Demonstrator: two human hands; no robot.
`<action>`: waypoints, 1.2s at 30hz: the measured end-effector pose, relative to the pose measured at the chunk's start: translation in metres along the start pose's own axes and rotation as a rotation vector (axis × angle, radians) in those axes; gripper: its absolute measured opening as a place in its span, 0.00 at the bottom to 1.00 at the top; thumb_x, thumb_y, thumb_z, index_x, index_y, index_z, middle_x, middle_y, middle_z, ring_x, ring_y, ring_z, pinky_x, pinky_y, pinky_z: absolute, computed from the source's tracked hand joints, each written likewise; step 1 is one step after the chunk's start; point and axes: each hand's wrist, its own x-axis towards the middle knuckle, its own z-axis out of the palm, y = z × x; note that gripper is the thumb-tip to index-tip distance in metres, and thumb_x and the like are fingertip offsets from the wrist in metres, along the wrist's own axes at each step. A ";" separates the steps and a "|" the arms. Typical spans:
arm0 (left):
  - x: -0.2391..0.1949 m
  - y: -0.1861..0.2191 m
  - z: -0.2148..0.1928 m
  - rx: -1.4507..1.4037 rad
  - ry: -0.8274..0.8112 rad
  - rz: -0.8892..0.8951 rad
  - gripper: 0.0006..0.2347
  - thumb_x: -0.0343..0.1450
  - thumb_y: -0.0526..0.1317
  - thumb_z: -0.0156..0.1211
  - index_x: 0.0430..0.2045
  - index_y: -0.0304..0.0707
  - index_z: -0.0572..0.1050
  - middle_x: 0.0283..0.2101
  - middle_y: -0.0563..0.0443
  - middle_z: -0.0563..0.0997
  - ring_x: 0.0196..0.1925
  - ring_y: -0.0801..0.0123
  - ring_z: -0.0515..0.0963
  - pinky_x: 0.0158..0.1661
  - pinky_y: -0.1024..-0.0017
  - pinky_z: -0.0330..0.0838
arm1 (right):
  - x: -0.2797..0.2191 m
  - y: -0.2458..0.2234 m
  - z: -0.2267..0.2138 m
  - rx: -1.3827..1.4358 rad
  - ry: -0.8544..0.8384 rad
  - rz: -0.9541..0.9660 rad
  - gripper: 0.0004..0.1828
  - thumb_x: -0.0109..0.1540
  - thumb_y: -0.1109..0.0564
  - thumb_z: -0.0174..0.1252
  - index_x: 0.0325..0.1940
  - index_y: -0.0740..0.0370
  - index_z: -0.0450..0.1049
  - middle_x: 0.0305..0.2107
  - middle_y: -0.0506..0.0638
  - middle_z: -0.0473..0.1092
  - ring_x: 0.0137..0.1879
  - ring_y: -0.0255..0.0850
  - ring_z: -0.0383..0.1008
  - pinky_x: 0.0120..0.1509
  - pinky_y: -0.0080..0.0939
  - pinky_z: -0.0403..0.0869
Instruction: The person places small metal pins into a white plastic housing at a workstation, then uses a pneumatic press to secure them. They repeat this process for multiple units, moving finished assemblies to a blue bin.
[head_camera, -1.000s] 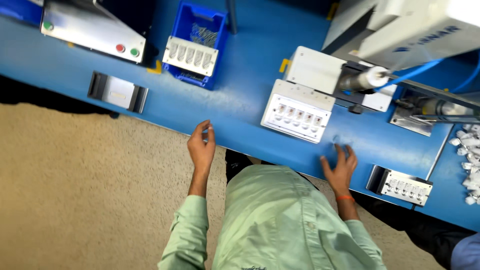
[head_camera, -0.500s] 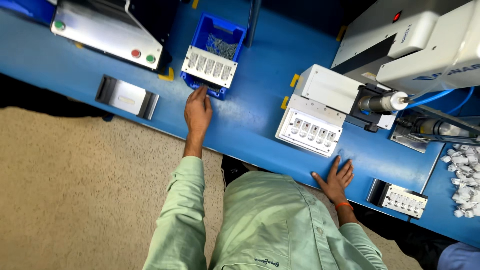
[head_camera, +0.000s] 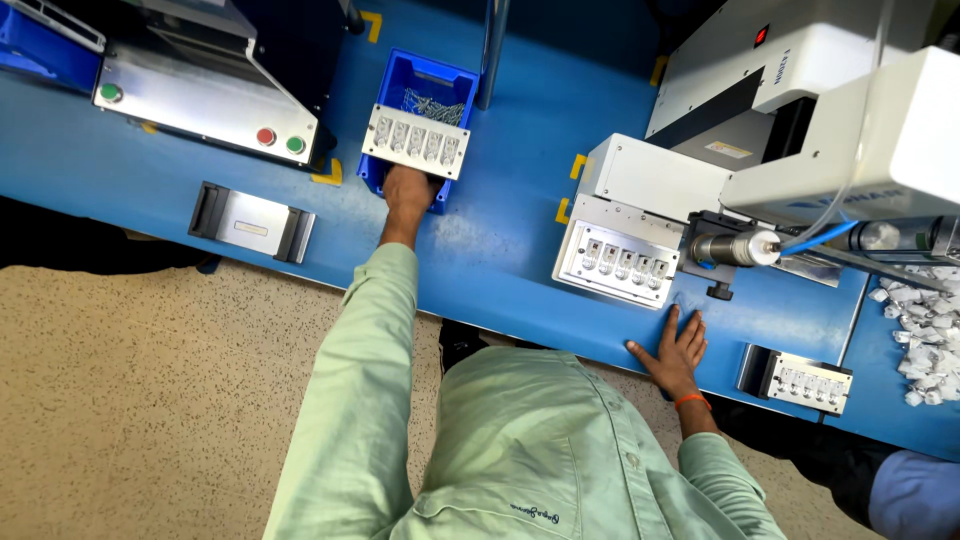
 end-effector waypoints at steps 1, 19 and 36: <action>0.002 -0.002 0.001 -0.021 -0.027 -0.034 0.22 0.59 0.39 0.78 0.47 0.44 0.79 0.47 0.38 0.82 0.49 0.43 0.80 0.50 0.56 0.75 | 0.000 -0.001 0.000 0.008 0.003 -0.001 0.71 0.50 0.20 0.59 0.82 0.55 0.31 0.74 0.75 0.20 0.80 0.69 0.16 0.77 0.71 0.27; -0.045 0.013 -0.011 -0.211 0.425 0.100 0.07 0.66 0.31 0.66 0.36 0.35 0.82 0.40 0.40 0.84 0.41 0.43 0.82 0.42 0.54 0.75 | 0.000 0.003 0.005 0.019 -0.031 0.047 0.72 0.49 0.20 0.59 0.82 0.52 0.31 0.74 0.75 0.20 0.80 0.69 0.14 0.78 0.71 0.25; -0.028 -0.027 0.022 -1.946 0.182 -0.680 0.14 0.73 0.37 0.60 0.53 0.38 0.75 0.45 0.52 0.81 0.42 0.66 0.81 0.45 0.70 0.79 | 0.001 -0.009 -0.007 0.017 -0.032 0.069 0.73 0.48 0.18 0.59 0.82 0.50 0.30 0.74 0.73 0.19 0.80 0.66 0.12 0.77 0.71 0.25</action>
